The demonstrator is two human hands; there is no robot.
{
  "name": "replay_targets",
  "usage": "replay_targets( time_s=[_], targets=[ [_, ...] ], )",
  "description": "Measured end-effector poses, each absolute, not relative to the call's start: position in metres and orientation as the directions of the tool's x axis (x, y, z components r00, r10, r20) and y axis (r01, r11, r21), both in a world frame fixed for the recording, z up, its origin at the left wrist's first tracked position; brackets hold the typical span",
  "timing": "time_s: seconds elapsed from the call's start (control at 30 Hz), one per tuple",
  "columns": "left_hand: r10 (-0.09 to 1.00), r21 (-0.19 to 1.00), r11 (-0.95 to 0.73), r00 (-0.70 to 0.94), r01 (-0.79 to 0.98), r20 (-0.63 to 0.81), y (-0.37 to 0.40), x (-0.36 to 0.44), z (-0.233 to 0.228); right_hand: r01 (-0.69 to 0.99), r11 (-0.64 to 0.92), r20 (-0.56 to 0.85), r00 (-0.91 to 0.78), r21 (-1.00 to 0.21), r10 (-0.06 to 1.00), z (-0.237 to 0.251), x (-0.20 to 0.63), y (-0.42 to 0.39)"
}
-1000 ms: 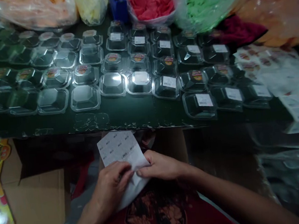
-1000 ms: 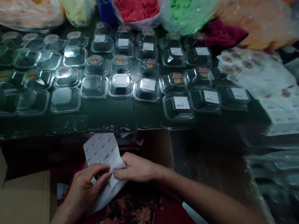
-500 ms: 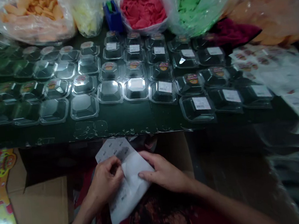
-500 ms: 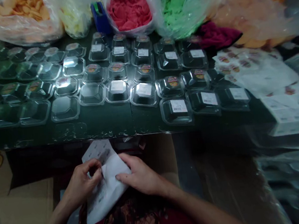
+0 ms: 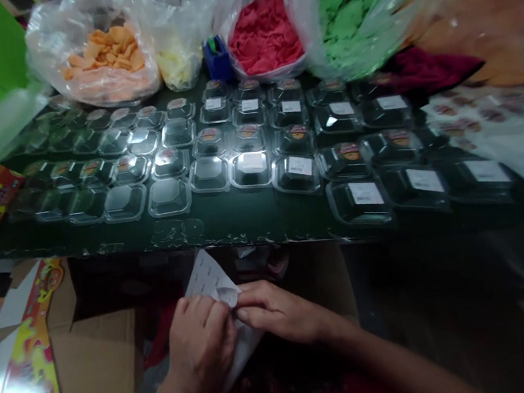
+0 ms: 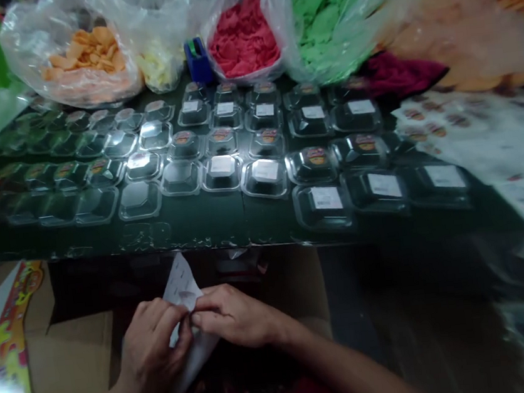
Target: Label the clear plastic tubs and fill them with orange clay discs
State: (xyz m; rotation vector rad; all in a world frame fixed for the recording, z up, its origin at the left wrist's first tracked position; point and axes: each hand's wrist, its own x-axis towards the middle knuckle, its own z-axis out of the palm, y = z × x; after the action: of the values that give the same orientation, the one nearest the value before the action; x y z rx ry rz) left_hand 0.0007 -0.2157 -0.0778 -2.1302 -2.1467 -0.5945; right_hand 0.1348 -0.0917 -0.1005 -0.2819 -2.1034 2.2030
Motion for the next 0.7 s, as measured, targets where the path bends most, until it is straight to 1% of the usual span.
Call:
replay_targets(
  time_s=[0.07, 0.1, 0.17, 0.2, 0.27, 0.33, 0.37, 0.43, 0.5, 0.6, 0.63, 0.7],
  targets=[
    [0.956, 0.221, -0.097, 0.028, 0.97, 0.294, -0.211, 0.006, -0.076, 0.095, -0.139, -0.124, -0.969, -0.986, 0.215, -0.105, 0.137, -0.091],
    [0.959, 0.257, -0.134, 0.06, 0.957, 0.276, -0.209, 0.005, -0.075, 0.117, -0.175, -0.158, -0.958, -0.978, 0.238, -0.108, 0.138, -0.091],
    [0.971, 0.409, -0.173, 0.086, 0.896, 0.222, -0.209, -0.002, -0.071, 0.147, -0.235, -0.212, -0.935, -0.961, 0.283, -0.113, 0.141, -0.092],
    [0.981, 0.506, -0.142, 0.051, 0.851, 0.189, -0.209, -0.008, -0.068, 0.151, -0.255, -0.226, -0.928, -0.955, 0.298, -0.115, 0.142, -0.092],
    [0.989, 0.673, 0.03, -0.12, 0.739, 0.088, -0.208, -0.022, -0.063, 0.148, -0.264, -0.228, -0.924, -0.953, 0.308, -0.115, 0.143, -0.093],
    [0.958, 0.756, 0.214, -0.285, 0.618, -0.038, -0.206, -0.034, -0.059, 0.146, -0.245, -0.22, -0.926, -0.958, 0.307, -0.113, 0.142, -0.093],
    [0.944, 0.773, 0.269, -0.315, 0.574, -0.094, -0.205, -0.037, -0.059, 0.145, -0.237, -0.215, -0.927, -0.961, 0.307, -0.112, 0.141, -0.093],
    [0.943, 0.79, 0.304, -0.289, 0.533, -0.167, -0.201, -0.039, -0.062, 0.137, -0.244, -0.212, -0.927, -0.96, 0.311, -0.109, 0.14, -0.092],
    [0.957, 0.804, 0.274, -0.229, 0.528, -0.175, -0.196, -0.038, -0.068, 0.118, -0.266, -0.204, -0.924, -0.957, 0.323, -0.108, 0.138, -0.091],
    [0.978, 0.833, 0.2, -0.16, 0.516, -0.136, -0.189, -0.041, -0.072, 0.098, -0.26, -0.183, -0.927, -0.961, 0.328, -0.109, 0.134, -0.087],
    [0.978, 0.843, 0.198, -0.157, 0.5, -0.137, -0.186, -0.045, -0.069, 0.106, -0.256, -0.19, -0.926, -0.961, 0.327, -0.109, 0.132, -0.084],
    [0.959, 0.858, 0.264, -0.215, 0.442, -0.184, -0.174, -0.057, -0.055, 0.147, -0.265, -0.233, -0.915, -0.953, 0.33, -0.112, 0.13, -0.08]
  ],
)
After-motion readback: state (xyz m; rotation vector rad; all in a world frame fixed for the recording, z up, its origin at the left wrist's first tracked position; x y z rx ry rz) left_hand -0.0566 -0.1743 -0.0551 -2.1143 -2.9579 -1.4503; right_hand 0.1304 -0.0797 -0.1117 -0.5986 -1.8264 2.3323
